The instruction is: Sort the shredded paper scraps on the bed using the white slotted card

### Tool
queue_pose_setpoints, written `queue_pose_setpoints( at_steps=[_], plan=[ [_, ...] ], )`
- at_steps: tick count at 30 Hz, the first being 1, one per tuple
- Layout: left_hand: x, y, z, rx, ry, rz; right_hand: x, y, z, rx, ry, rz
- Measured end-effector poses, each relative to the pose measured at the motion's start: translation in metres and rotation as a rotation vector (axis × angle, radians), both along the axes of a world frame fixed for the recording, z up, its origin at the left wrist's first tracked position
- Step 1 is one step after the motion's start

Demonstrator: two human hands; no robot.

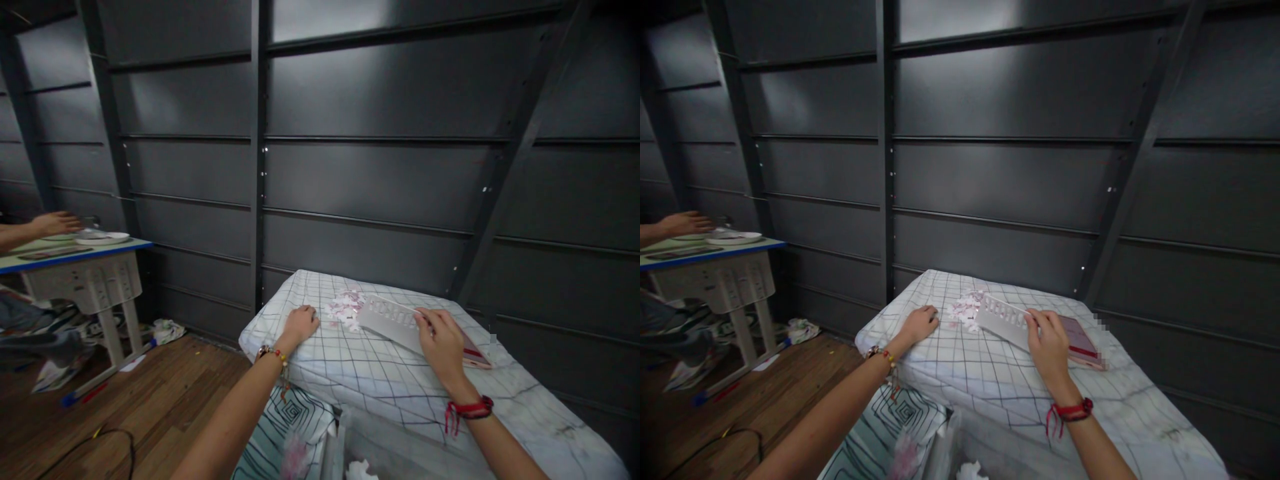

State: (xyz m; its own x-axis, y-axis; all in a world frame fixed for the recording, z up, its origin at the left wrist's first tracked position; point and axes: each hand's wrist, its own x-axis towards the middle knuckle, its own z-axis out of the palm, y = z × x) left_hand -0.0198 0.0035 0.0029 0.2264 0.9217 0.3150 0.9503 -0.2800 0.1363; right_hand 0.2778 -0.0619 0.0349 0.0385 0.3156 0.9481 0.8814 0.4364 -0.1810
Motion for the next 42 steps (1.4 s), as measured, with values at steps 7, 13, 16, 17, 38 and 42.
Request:
queue_pose_setpoints(
  at_steps=[7,13,16,17,38,42],
  plan=[
    [0.001,-0.002,0.002,-0.015,0.002,0.002,-0.008,0.009,-0.005,-0.039,-0.074,0.052],
    [0.001,-0.002,0.002,-0.014,-0.008,-0.006,0.001,0.009,-0.003,-0.009,-0.031,-0.013],
    [0.0,-0.001,0.001,-0.013,-0.01,-0.01,0.006,0.011,0.001,-0.009,-0.012,-0.019],
    [0.0,-0.001,0.001,-0.012,-0.01,-0.011,0.008,0.012,0.001,-0.011,-0.01,-0.015],
    [0.0,-0.001,0.001,-0.009,-0.019,-0.012,0.047,0.022,-0.005,-0.117,-0.047,0.105],
    [0.0,-0.002,0.002,-0.015,-0.022,-0.005,0.047,0.018,-0.001,-0.086,-0.015,0.114]
  ],
)
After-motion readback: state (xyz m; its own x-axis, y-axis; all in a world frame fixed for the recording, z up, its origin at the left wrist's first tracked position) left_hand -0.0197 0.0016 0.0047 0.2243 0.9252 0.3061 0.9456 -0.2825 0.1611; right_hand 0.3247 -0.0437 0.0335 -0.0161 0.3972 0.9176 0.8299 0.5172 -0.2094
